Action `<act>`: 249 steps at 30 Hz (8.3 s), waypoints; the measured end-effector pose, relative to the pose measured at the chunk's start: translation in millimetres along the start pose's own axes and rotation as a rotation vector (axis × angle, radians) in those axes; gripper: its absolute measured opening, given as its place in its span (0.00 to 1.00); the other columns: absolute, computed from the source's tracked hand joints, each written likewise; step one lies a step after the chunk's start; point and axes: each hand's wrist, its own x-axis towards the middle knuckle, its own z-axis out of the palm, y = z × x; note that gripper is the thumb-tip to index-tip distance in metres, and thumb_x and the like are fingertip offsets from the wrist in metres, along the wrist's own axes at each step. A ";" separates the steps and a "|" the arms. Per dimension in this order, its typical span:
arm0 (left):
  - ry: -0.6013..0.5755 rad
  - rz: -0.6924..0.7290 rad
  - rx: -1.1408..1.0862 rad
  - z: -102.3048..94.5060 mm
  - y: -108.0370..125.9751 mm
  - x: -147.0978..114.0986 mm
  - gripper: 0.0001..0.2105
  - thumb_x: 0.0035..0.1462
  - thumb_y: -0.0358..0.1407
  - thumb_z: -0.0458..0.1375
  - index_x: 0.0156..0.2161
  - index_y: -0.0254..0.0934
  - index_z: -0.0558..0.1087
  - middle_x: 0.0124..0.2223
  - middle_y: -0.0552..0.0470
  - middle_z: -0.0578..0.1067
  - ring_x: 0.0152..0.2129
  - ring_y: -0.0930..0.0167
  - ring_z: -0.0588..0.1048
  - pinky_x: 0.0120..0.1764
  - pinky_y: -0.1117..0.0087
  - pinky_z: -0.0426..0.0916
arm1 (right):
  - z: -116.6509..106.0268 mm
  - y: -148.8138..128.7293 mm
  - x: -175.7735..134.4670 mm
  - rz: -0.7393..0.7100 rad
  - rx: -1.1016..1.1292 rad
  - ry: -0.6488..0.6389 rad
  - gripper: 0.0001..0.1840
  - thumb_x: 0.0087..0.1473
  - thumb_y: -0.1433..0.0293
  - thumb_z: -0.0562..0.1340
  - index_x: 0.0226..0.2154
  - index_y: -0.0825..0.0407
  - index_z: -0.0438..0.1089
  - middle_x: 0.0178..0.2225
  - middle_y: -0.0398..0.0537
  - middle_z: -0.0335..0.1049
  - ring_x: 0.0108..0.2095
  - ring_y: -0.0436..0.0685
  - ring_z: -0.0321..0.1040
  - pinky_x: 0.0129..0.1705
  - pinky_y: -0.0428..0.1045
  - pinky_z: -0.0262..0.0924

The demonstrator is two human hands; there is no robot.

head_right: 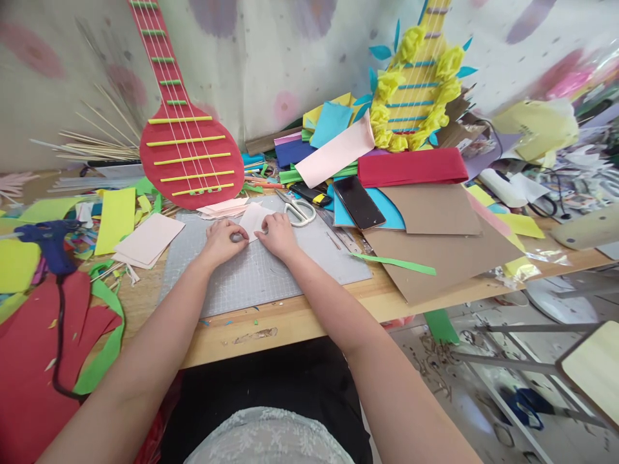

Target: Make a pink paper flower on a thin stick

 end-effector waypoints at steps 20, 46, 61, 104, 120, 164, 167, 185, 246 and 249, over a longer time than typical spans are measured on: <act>0.037 -0.008 -0.016 7.3 6.8 3.0 0.07 0.47 0.41 0.61 0.33 0.44 0.76 0.39 0.50 0.67 0.45 0.62 0.63 0.50 0.58 0.52 | -1.1 0.0 -5.5 -0.091 -0.109 0.002 0.12 0.51 0.63 0.59 0.36 0.54 0.64 0.39 0.54 0.65 0.42 0.61 0.57 0.45 0.54 0.53; -0.079 -0.031 -0.074 0.2 -7.3 9.3 0.12 0.42 0.35 0.62 0.37 0.47 0.75 0.43 0.49 0.67 0.48 0.59 0.64 0.52 0.52 0.53 | -3.9 4.1 -4.6 -0.112 -0.031 0.010 0.13 0.50 0.68 0.58 0.40 0.54 0.63 0.43 0.55 0.62 0.45 0.61 0.55 0.49 0.56 0.52; 0.047 0.313 -0.105 -1.3 -27.3 10.3 0.11 0.50 0.30 0.53 0.36 0.40 0.76 0.43 0.49 0.71 0.46 0.68 0.66 0.53 0.62 0.59 | -12.1 8.2 -5.5 -0.203 0.056 0.053 0.14 0.48 0.78 0.52 0.30 0.51 0.71 0.37 0.50 0.62 0.42 0.57 0.57 0.46 0.54 0.53; -0.049 0.413 -0.148 -3.0 -12.5 14.4 0.06 0.50 0.32 0.55 0.32 0.39 0.74 0.36 0.51 0.76 0.39 0.68 0.70 0.47 0.63 0.61 | -12.9 6.2 -6.9 -0.204 0.184 -0.081 0.12 0.47 0.77 0.55 0.37 0.52 0.66 0.30 0.45 0.69 0.34 0.52 0.62 0.39 0.47 0.55; -0.013 0.312 -0.024 11.3 3.5 23.4 0.06 0.50 0.32 0.57 0.36 0.38 0.67 0.35 0.50 0.73 0.38 0.66 0.68 0.44 0.63 0.60 | -5.7 14.8 -2.3 -0.151 0.320 -0.078 0.20 0.42 0.81 0.52 0.41 0.53 0.59 0.34 0.46 0.66 0.31 0.50 0.62 0.37 0.48 0.58; 0.097 0.086 -0.093 18.3 9.9 12.4 0.02 0.49 0.33 0.57 0.30 0.40 0.67 0.34 0.52 0.74 0.39 0.64 0.67 0.46 0.60 0.57 | -6.6 7.0 -6.3 -0.205 0.150 -0.106 0.16 0.45 0.74 0.56 0.41 0.53 0.60 0.35 0.47 0.67 0.37 0.54 0.61 0.43 0.51 0.54; 0.098 0.088 -0.080 19.2 9.5 12.9 0.02 0.49 0.33 0.57 0.29 0.39 0.67 0.33 0.52 0.74 0.39 0.64 0.67 0.47 0.60 0.57 | -7.3 6.5 -6.4 -0.207 0.148 -0.105 0.16 0.45 0.74 0.56 0.40 0.53 0.60 0.35 0.48 0.67 0.37 0.54 0.61 0.43 0.51 0.54; 0.106 0.096 -0.044 19.9 11.3 12.4 0.01 0.49 0.33 0.56 0.30 0.40 0.68 0.33 0.51 0.74 0.40 0.64 0.66 0.47 0.59 0.55 | -8.3 7.2 -6.0 -0.223 0.109 -0.122 0.08 0.47 0.72 0.58 0.34 0.53 0.63 0.34 0.48 0.64 0.37 0.55 0.60 0.43 0.51 0.54; -0.003 0.021 0.069 13.0 12.7 4.8 0.07 0.48 0.40 0.56 0.33 0.41 0.72 0.44 0.48 0.69 0.48 0.60 0.61 0.54 0.56 0.49 | -15.4 15.5 -4.7 -0.307 0.075 -0.250 0.10 0.52 0.68 0.57 0.38 0.53 0.65 0.40 0.50 0.60 0.43 0.55 0.59 0.49 0.53 0.53; 0.023 -0.007 0.086 15.5 10.9 7.1 0.06 0.50 0.38 0.55 0.33 0.41 0.71 0.43 0.48 0.70 0.48 0.60 0.62 0.54 0.56 0.50 | -14.8 16.0 -4.6 -0.308 0.075 -0.248 0.10 0.51 0.69 0.58 0.38 0.52 0.65 0.41 0.50 0.60 0.44 0.56 0.59 0.50 0.53 0.53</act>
